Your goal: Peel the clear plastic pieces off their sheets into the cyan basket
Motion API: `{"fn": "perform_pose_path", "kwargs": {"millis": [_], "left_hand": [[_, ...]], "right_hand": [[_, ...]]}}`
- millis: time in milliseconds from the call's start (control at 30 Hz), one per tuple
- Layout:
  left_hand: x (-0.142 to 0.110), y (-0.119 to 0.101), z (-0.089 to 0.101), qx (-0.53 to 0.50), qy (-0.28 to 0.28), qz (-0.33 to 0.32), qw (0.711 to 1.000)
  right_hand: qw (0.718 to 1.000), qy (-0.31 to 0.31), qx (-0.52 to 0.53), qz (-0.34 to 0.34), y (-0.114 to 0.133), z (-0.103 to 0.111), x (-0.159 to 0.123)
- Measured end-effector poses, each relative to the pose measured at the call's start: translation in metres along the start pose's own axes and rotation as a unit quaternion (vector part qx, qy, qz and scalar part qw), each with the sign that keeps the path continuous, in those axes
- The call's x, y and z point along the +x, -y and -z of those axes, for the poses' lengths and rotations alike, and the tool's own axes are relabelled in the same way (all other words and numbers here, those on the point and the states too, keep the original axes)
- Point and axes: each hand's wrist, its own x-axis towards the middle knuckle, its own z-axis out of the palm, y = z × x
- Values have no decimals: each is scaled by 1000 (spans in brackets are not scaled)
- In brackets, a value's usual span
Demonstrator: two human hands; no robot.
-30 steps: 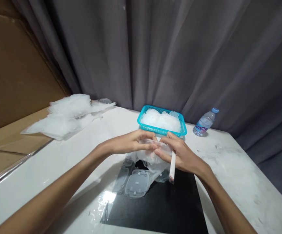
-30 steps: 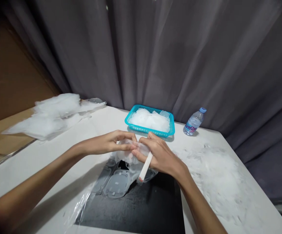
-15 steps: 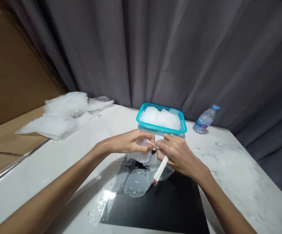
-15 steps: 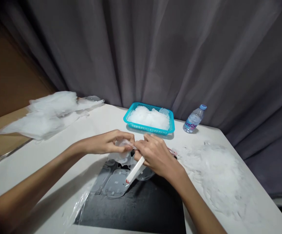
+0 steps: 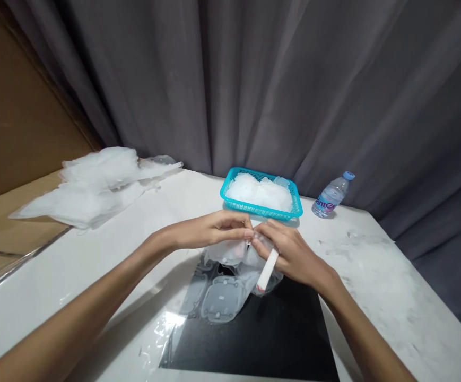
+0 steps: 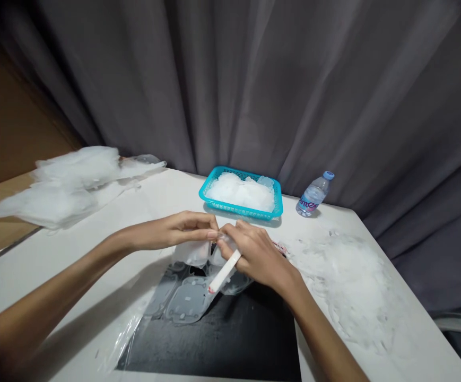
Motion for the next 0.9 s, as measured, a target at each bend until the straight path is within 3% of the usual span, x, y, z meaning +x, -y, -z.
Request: {"fn": "perform_pose_path", "kwargs": {"millis": [100,300,433,567,667,767,900], "left_hand": [[0,-1,-1,6,1,-12,1000],[4,6,-8,3,-4,-35,999],[3,9,-3,30,-47,-39,998],[-5,7,9,55,-39,24,997],[-6,7,8,84,-53,47,994],[-2,9,1,86,-81,50,992],[0,15,-2,38,-10,54,998]], "right_hand": [[1000,17,16,4,2,1,-1],[989,-5,-139,60,0,-6,-1],[979,-23,-204,2,-15,0,-5],[986,-44,-137,-86,-23,13,-8],[995,-46,-40,-73,-17,15,-4],[995,-62,-27,-66,-11,11,2],[993,-86,-50,-68,-17,7,5]]}}
